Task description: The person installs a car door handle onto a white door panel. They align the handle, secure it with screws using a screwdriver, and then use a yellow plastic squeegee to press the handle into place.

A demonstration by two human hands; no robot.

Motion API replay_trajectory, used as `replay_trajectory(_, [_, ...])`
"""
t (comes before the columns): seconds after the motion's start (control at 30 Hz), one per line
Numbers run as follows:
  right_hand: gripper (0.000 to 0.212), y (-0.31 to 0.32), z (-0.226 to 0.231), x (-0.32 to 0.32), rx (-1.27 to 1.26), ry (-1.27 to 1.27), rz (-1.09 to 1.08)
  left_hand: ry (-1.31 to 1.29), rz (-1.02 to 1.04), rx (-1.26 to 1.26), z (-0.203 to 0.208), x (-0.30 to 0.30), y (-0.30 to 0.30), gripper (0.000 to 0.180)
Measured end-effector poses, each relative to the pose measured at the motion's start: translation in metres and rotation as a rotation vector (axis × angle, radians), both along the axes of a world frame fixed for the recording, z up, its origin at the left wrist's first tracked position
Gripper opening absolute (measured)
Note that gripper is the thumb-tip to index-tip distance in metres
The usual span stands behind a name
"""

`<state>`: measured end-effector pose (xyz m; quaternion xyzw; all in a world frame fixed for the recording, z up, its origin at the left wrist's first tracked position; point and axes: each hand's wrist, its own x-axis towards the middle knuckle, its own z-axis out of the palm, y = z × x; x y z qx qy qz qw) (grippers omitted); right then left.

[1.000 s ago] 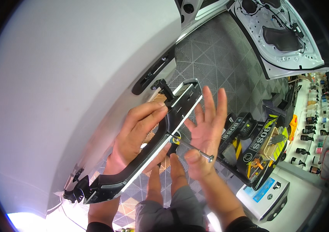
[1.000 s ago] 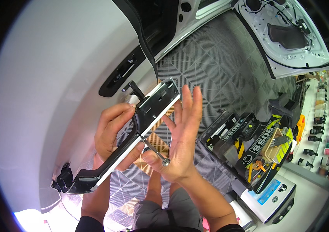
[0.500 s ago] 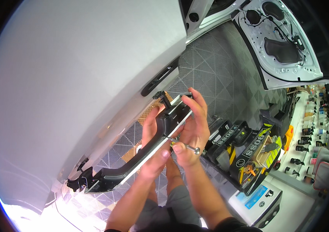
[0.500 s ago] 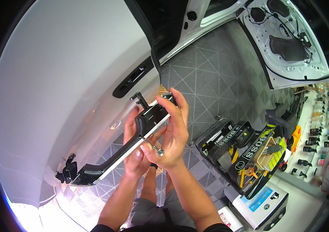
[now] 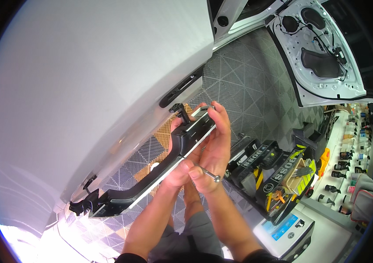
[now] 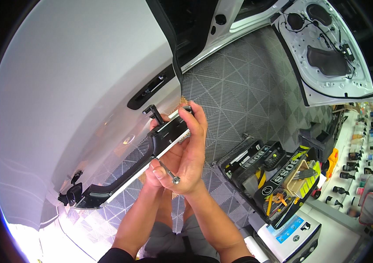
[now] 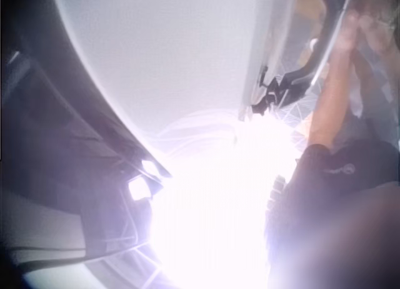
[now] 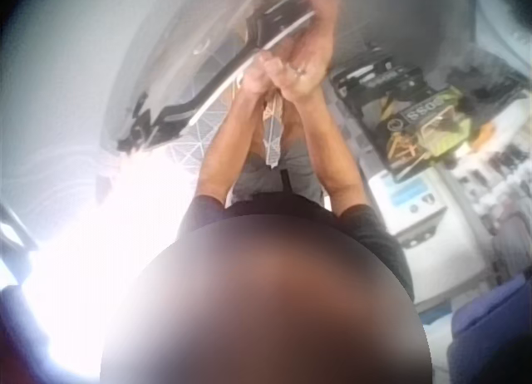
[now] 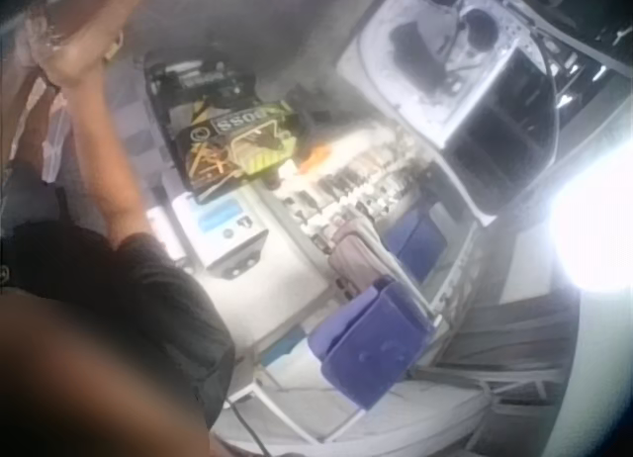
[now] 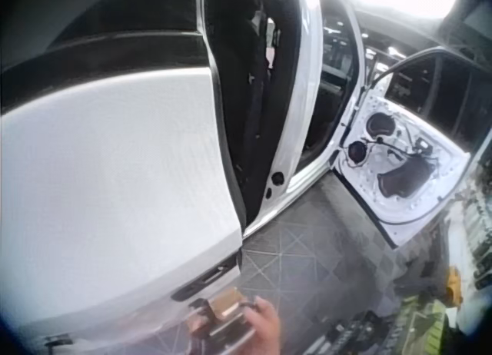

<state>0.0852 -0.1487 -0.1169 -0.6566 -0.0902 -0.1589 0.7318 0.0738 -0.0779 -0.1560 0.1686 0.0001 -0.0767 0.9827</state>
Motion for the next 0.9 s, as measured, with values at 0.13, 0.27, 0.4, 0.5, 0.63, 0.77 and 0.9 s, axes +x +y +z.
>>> replay_trajectory(0.13, [0.126, -0.014, -0.009, -0.001, -0.254, -0.044, -0.039, -0.027, 0.111, 0.122, -0.001, 0.000, 0.002, 0.104])
replay_trajectory(0.27, [0.140, -0.036, -0.009, -0.009, -0.346, 0.000, 0.008, -0.122, 0.153, 0.123, -0.009, 0.003, -0.003, 0.102])
replay_trajectory(0.4, [0.121, -0.107, 0.020, -0.056, -0.546, 0.110, 0.030, -0.181, 0.193, 0.363, -0.023, -0.005, -0.004, 0.092])
replay_trajectory(0.5, [0.065, -0.188, 0.048, -0.136, -0.637, 0.414, -0.203, -0.187, 0.178, 0.402, -0.037, -0.006, -0.001, 0.092])
replay_trajectory(0.63, [0.025, -0.311, 0.055, -0.217, -0.608, 0.807, -0.686, -0.168, 0.117, 0.326, -0.044, -0.002, -0.003, 0.083])
replay_trajectory(0.77, [0.022, -0.376, 0.045, -0.280, -0.908, 1.129, -0.675, -0.073, 0.133, 0.288, -0.034, -0.001, 0.000, 0.093])
replay_trajectory(0.9, [0.024, -0.398, -0.011, -0.303, -1.027, 1.247, -0.545, -0.050, 0.128, 0.355, -0.031, -0.003, 0.000, 0.098])
